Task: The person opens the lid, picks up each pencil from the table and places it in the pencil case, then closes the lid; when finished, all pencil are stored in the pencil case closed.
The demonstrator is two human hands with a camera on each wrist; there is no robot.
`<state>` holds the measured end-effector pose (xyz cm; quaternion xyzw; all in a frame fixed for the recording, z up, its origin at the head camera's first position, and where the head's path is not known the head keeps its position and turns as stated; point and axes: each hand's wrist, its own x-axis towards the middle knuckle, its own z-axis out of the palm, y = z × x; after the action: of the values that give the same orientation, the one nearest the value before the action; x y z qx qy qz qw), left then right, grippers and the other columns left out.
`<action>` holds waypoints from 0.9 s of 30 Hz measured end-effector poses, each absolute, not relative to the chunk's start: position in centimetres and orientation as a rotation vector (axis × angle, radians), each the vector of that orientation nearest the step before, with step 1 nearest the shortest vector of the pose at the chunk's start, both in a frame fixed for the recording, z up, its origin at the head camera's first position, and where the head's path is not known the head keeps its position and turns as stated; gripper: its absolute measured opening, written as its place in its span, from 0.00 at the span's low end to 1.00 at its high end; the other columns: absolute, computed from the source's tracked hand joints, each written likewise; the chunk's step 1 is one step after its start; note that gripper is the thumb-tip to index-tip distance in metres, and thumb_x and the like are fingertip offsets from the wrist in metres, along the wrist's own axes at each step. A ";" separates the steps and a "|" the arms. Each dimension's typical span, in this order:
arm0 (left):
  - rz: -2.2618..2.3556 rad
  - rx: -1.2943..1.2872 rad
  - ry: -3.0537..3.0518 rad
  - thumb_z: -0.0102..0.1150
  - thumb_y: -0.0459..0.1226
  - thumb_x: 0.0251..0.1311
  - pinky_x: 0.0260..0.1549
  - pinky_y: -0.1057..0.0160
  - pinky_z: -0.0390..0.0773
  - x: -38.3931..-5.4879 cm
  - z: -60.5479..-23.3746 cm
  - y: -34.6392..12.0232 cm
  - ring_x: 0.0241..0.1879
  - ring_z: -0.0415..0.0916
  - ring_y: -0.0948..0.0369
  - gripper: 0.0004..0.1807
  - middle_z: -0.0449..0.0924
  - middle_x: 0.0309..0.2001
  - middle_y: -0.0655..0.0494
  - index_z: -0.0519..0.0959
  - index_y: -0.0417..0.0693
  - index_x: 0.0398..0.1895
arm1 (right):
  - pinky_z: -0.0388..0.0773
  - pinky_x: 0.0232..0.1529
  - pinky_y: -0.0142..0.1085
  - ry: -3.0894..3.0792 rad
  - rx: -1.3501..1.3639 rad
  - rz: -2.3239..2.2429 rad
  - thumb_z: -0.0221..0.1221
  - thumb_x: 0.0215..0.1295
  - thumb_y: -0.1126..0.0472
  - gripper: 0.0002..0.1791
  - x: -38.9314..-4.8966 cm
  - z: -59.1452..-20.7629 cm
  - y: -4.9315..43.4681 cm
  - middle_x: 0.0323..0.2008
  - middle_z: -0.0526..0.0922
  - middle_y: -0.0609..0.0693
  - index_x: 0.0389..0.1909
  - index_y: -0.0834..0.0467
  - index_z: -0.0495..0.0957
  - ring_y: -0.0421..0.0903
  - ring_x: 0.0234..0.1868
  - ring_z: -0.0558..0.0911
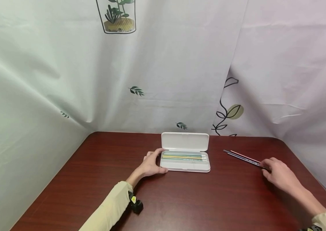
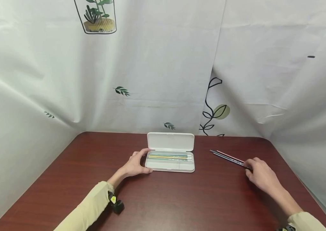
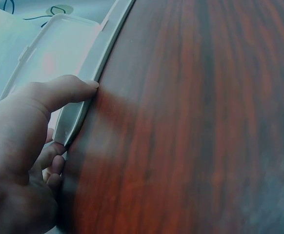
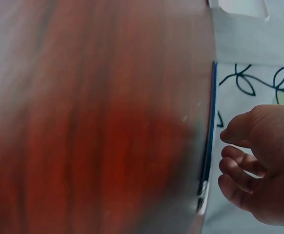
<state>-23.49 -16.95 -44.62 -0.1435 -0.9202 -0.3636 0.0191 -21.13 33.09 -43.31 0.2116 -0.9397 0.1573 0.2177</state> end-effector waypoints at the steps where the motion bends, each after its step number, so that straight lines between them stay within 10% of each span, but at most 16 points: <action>1: -1.131 -0.445 -2.856 0.79 0.45 0.39 0.53 0.43 0.64 -23.5 -44.6 -17.0 0.60 0.62 0.45 0.50 0.72 0.59 0.44 0.67 0.51 0.71 | 0.73 0.28 0.48 -2.607 0.577 0.432 0.68 0.46 0.74 0.11 -21.1 -43.4 33.3 0.32 0.78 0.54 0.33 0.63 0.81 0.52 0.29 0.77; 27: -1.139 -0.432 -2.867 0.79 0.45 0.40 0.54 0.43 0.64 -23.4 -44.6 -17.0 0.61 0.62 0.44 0.50 0.72 0.60 0.43 0.67 0.52 0.71 | 0.74 0.33 0.59 -2.777 0.474 0.372 0.66 0.50 0.73 0.09 -21.7 -43.3 34.5 0.34 0.78 0.61 0.34 0.65 0.80 0.63 0.36 0.79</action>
<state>-23.41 -16.99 -44.56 -0.1385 -0.9203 -0.3655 0.0132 -21.73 34.48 -43.30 0.1649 -0.9663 0.1293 0.1495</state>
